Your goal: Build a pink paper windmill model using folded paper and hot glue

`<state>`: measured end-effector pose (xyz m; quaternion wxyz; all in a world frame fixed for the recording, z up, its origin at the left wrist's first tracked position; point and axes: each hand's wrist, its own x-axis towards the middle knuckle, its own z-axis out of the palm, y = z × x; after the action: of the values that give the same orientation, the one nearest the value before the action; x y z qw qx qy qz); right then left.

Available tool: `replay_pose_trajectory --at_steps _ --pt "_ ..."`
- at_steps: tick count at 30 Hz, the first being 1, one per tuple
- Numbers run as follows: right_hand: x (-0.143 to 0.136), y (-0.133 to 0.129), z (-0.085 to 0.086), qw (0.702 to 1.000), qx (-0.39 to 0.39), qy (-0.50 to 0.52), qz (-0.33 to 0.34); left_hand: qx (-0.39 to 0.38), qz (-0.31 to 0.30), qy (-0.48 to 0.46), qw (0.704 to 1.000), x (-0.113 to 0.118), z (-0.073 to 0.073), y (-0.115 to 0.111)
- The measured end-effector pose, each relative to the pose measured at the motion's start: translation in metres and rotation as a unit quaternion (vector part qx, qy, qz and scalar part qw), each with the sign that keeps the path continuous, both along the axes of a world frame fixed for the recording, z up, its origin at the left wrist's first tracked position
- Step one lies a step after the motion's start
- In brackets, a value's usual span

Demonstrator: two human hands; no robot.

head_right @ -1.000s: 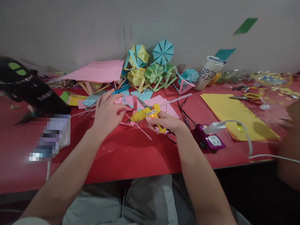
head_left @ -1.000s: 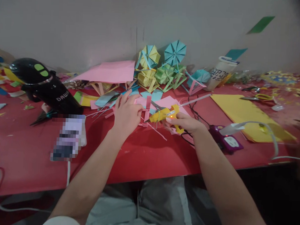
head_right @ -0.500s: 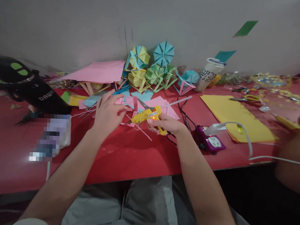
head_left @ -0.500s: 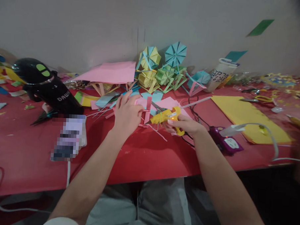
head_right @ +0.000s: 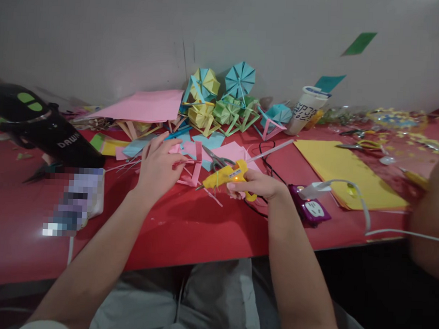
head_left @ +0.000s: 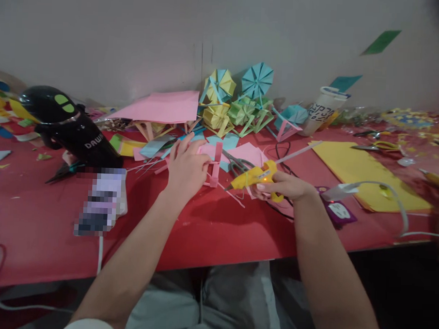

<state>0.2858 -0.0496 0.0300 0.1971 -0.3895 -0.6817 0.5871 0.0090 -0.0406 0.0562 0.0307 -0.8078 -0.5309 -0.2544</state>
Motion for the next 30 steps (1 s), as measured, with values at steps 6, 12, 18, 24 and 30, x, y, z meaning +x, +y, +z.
replay_pose_trajectory --at_steps 6,12,18,24,30 --pt "0.023 0.007 -0.007 0.934 0.122 0.036 -0.333 0.013 0.001 0.003 1.0 -0.001 0.0 -0.001" --pt "0.038 0.031 -0.03 0.811 0.178 -0.156 -0.535 0.026 -0.008 -0.002 1.0 -0.001 -0.001 0.0" --pt "0.037 0.031 -0.03 0.794 0.162 -0.341 -0.476 0.039 -0.013 -0.005 0.999 -0.004 -0.004 0.002" --pt "0.038 0.021 -0.026 0.769 0.174 -0.391 -0.475 0.042 -0.018 -0.001 0.999 -0.005 -0.005 0.003" --pt "0.039 -0.017 -0.031 0.728 0.246 -0.399 -0.5 0.044 -0.018 0.0 0.999 -0.005 -0.004 0.002"
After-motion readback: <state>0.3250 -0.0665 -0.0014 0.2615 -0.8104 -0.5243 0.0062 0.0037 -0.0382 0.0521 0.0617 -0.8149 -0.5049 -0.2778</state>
